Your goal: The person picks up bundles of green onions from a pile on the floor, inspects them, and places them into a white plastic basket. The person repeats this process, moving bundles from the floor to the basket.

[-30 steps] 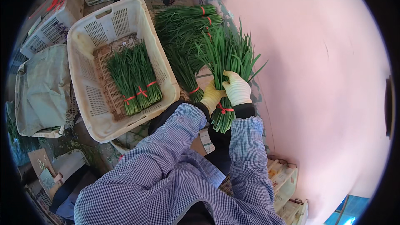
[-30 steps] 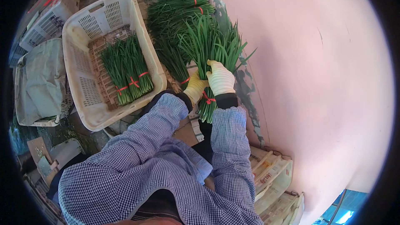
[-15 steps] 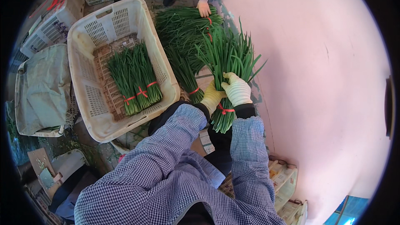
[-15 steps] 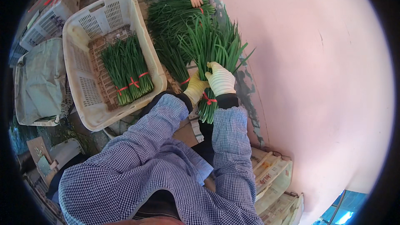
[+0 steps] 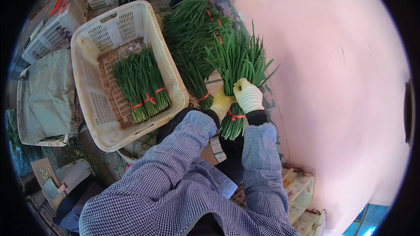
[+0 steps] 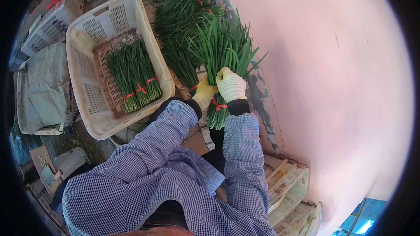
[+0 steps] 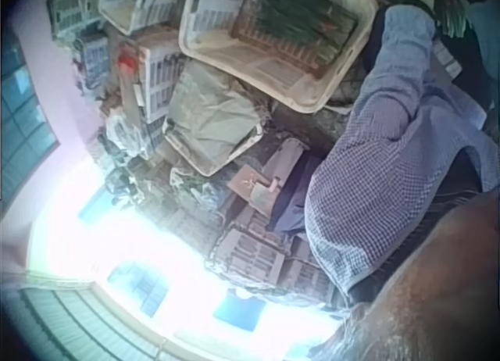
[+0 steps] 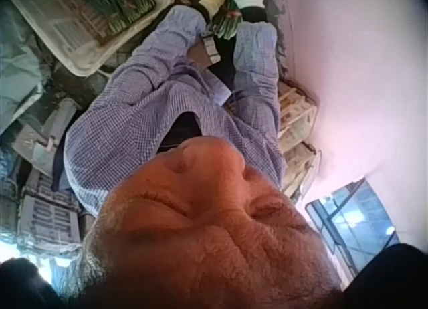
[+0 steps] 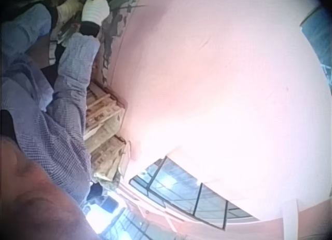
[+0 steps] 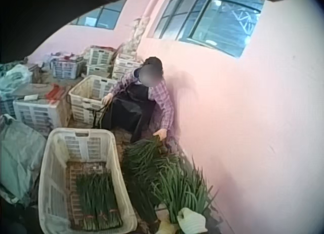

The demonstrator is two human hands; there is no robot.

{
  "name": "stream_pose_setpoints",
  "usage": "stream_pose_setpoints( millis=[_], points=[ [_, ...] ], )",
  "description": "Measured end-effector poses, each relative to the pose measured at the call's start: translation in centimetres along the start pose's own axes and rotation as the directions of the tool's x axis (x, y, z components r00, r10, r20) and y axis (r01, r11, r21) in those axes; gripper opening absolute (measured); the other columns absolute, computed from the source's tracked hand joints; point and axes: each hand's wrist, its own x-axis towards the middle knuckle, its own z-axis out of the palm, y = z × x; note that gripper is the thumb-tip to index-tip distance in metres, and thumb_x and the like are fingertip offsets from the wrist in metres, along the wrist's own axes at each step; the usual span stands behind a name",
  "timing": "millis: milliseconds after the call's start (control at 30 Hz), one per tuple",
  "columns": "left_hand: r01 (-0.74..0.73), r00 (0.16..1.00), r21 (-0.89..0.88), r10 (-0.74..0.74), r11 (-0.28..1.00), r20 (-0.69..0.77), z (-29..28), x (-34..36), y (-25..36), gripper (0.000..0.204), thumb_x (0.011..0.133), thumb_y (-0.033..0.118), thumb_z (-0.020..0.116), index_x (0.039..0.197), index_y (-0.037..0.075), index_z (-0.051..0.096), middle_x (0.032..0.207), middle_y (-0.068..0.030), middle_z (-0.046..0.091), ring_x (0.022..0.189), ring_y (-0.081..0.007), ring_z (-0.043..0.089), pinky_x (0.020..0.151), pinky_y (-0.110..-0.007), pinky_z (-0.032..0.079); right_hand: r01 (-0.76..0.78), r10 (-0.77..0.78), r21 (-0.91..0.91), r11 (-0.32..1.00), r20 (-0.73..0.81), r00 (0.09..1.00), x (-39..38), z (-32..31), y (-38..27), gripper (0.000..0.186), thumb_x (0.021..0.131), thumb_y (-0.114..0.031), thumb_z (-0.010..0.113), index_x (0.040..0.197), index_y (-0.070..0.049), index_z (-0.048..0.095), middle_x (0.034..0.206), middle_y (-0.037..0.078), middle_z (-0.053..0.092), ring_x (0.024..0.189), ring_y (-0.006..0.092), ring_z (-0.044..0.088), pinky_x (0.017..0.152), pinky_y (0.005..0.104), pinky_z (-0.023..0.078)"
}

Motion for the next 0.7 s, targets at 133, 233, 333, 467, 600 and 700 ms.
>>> stream_pose_setpoints(
  millis=[133,233,333,467,600,700],
  points=[
    [0.046,0.999,-0.081,-0.046,0.996,0.001,0.2,-0.5,1.2,0.061,0.070,-0.011,0.078,0.127,0.003,0.058,0.112,-0.0056,0.069,0.101,-0.0188,0.066,0.089,-0.032,0.052,-0.046,0.033,0.362,0.931,0.042,0.999,-1.5,-0.5,1.3,0.021,0.088,-0.026,0.069,0.093,-0.005,0.067,0.077,0.012,0.069,0.067,0.0261,0.066,0.062,0.0390,0.051],
    [0.014,1.000,-0.122,-0.016,0.992,-0.019,0.2,-1.0,1.5,0.052,0.073,-0.010,0.077,0.121,0.001,0.061,0.103,-0.0081,0.072,0.095,-0.0225,0.068,0.088,-0.035,0.054,-0.174,0.116,0.626,0.760,0.132,0.984,-3.1,-2.0,2.0,0.020,0.089,-0.022,0.070,0.091,-0.002,0.067,0.068,0.006,0.063,0.056,0.0134,0.056,0.052,0.0298,0.046],
    [0.100,0.991,-0.141,-0.111,0.985,-0.071,0.1,-1.3,2.8,0.050,0.075,-0.012,0.074,0.121,-0.001,0.058,0.106,-0.0117,0.071,0.095,-0.0264,0.069,0.086,-0.038,0.057,-0.311,0.252,0.753,0.580,0.197,0.947,-3.9,-4.6,2.0,0.021,0.090,-0.020,0.070,0.096,-0.001,0.067,0.072,0.005,0.063,0.059,0.0105,0.055,0.054,0.0259,0.045],
    [0.177,0.979,-0.288,-0.200,0.941,-0.050,2.0,-2.9,5.2,0.050,0.080,-0.014,0.069,0.125,0.000,0.053,0.114,-0.0168,0.068,0.100,-0.0311,0.068,0.085,-0.044,0.060,-0.276,0.396,0.810,0.517,0.060,0.916,-4.8,-1.3,9.2,0.039,0.089,-0.019,0.073,0.119,0.003,0.062,0.102,0.012,0.068,0.089,0.0158,0.063,0.080,0.0278,0.050],
    [0.255,0.967,-0.372,-0.230,0.893,0.111,1.2,-2.6,5.5,0.047,0.084,-0.010,0.066,0.127,0.003,0.055,0.114,-0.0135,0.067,0.105,-0.0295,0.067,0.091,-0.043,0.056,-0.308,0.255,0.831,0.462,0.208,0.944,-5.7,2.5,9.9,0.064,0.085,-0.016,0.077,0.139,0.005,0.048,0.125,0.017,0.062,0.113,0.0211,0.059,0.101,0.0328,0.045],
    [0.247,0.966,-0.350,-0.204,0.904,0.156,0.9,-2.4,5.2,0.045,0.087,-0.005,0.066,0.130,0.006,0.054,0.117,-0.0112,0.067,0.108,-0.0275,0.065,0.091,-0.041,0.055,-0.306,0.133,0.800,0.516,0.278,0.951,-5.3,2.4,7.9,0.072,0.081,-0.014,0.080,0.141,0.006,0.045,0.126,0.017,0.062,0.113,0.0222,0.060,0.101,0.0330,0.046]
  ],
)
